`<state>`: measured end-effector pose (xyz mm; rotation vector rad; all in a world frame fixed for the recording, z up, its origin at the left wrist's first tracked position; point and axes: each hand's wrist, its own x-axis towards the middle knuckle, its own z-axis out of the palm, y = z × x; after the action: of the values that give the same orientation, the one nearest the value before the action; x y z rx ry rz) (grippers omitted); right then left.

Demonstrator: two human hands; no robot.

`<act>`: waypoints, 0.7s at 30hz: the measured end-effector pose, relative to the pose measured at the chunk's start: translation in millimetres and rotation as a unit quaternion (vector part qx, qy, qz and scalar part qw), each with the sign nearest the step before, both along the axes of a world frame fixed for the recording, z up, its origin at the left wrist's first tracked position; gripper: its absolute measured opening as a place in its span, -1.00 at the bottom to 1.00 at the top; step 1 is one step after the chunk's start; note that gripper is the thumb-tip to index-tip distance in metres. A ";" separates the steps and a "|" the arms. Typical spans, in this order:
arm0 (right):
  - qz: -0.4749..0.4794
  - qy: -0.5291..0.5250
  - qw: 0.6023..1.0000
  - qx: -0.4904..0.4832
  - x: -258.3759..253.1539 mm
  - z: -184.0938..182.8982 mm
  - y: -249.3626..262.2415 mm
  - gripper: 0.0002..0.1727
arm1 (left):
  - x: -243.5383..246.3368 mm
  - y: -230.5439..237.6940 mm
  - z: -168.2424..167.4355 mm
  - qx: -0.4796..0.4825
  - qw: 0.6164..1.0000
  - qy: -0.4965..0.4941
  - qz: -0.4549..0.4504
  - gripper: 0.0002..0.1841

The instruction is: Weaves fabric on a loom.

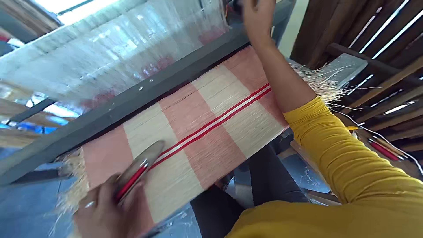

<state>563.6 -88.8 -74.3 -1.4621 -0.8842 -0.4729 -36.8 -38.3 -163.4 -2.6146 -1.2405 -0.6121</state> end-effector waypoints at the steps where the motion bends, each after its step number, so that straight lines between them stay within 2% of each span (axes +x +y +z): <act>1: 0.054 -0.065 0.992 -0.091 -25.7 -4.0 19.7 -0.66 | 8.8 -1.7 -8.5 -0.009 1.000 -0.008 0.005 -0.23; 3: 0.096 -0.172 0.944 -0.266 -67.1 -22.5 53.4 -0.44 | 17.1 -2.9 -22.0 -0.029 0.999 -0.025 0.021 -0.22; 4: 0.083 -0.201 0.923 -0.317 -84.2 -33.0 65.8 -0.36 | 15.7 -2.1 -28.1 -0.037 0.998 -0.033 0.032 -0.24; 6: 0.043 -0.211 0.912 -0.349 -103.3 -43.2 78.2 -0.29 | 11.5 -2.4 -35.4 -0.046 0.996 -0.047 0.052 -0.27; 8: 0.061 -0.175 0.901 -0.392 -110.8 -38.2 76.3 -0.22 | 8.4 -4.9 -38.6 -0.035 0.997 -0.047 0.059 -0.26; 10: 0.054 -0.161 0.901 -0.398 -113.3 -36.8 75.6 -0.16 | 6.6 -2.2 -39.4 -0.022 0.997 -0.050 0.058 -0.24; 14: -0.010 -0.172 0.914 -0.367 -107.3 -39.6 95.0 -0.18 | 12.1 1.9 -42.8 -0.017 0.996 -0.055 0.067 -0.25; 19: -0.005 -0.158 0.918 -0.364 -97.7 -41.6 116.3 -0.19 | 12.0 0.3 -41.9 -0.004 0.997 -0.053 0.059 -0.24; 21: -0.004 -0.154 0.919 -0.362 -106.2 -40.9 108.5 -0.19 | 9.4 -0.8 -41.6 -0.003 0.997 -0.054 0.061 -0.24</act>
<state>457.3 19.7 -115.2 -2.0976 -1.4020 -0.4032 -27.4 -39.1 -205.0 -2.5167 -1.4226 -0.7354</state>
